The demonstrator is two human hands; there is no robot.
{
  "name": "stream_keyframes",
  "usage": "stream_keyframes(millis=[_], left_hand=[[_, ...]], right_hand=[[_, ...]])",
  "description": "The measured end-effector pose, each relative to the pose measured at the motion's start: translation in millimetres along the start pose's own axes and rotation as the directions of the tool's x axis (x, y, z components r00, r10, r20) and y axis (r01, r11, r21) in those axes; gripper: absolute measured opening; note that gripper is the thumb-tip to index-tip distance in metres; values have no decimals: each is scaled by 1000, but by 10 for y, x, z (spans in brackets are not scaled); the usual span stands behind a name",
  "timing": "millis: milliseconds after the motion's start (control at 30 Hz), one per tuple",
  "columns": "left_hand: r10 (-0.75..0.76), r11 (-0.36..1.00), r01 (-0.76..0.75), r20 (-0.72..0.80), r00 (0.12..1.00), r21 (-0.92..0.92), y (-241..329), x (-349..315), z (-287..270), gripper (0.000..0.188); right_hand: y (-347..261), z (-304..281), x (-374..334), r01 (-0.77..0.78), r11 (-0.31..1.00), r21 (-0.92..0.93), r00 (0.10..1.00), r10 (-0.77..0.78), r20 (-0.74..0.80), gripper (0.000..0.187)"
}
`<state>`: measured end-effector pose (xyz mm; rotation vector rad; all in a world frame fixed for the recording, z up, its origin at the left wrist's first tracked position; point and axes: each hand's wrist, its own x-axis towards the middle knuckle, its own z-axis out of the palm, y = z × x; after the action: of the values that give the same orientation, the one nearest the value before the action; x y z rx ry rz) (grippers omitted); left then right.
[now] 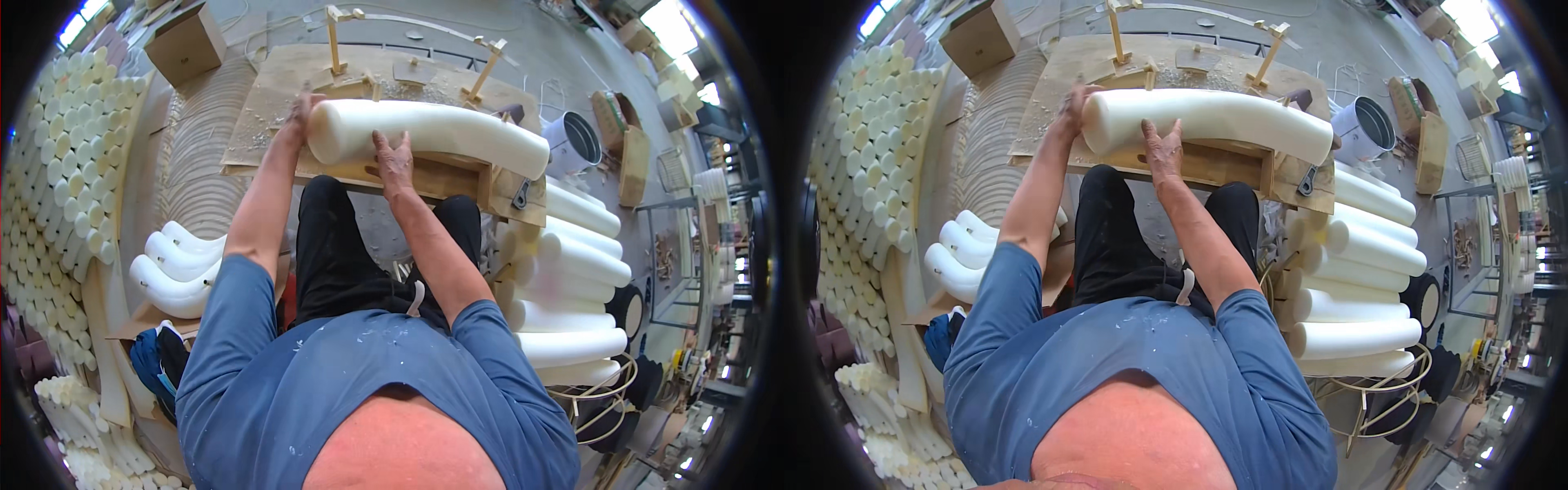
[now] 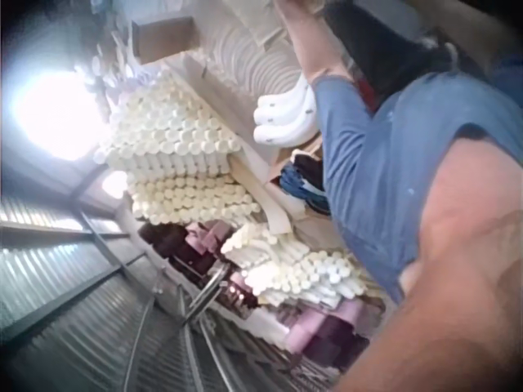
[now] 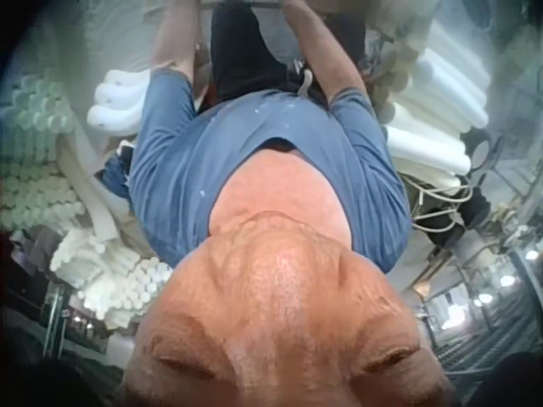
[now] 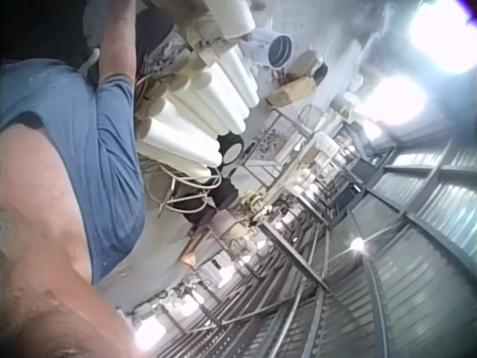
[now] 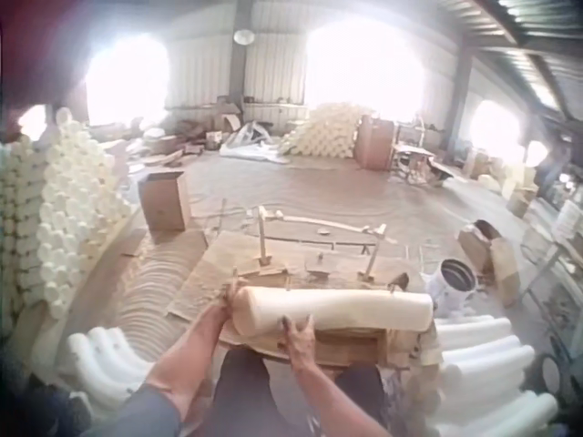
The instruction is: The recorder trims, shapes, and assembles curved foam components using a wooden jig, a knife, a mallet, and a spray adhesive gun.
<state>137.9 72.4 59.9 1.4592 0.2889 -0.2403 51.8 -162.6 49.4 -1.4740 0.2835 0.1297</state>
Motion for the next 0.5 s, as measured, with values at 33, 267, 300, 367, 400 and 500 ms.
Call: stream_keyframes(millis=[33,267,300,367,400,500], left_hand=[[-63,983,65,15,998,-174,32,-38,68,77],[109,993,-98,-186,976,65,-125,-363,360,91],[102,992,-85,-199,975,93,-72,-362,435,87],[90,994,-77,-185,979,74,-104,-378,423,85],[76,996,-67,-197,978,52,-111,-376,370,82],[114,993,-110,-164,980,35,-205,-251,179,77]], right_hand=[[25,-42,154,96,993,-65,995,-98,-31,87],[175,22,268,9,983,-184,998,-20,-62,83],[304,-23,379,72,973,-220,993,-92,-80,83],[368,-15,453,106,958,-266,988,-133,-82,82],[372,14,453,101,960,-260,987,-129,-96,82],[134,21,269,32,989,-147,999,-37,-30,86]])
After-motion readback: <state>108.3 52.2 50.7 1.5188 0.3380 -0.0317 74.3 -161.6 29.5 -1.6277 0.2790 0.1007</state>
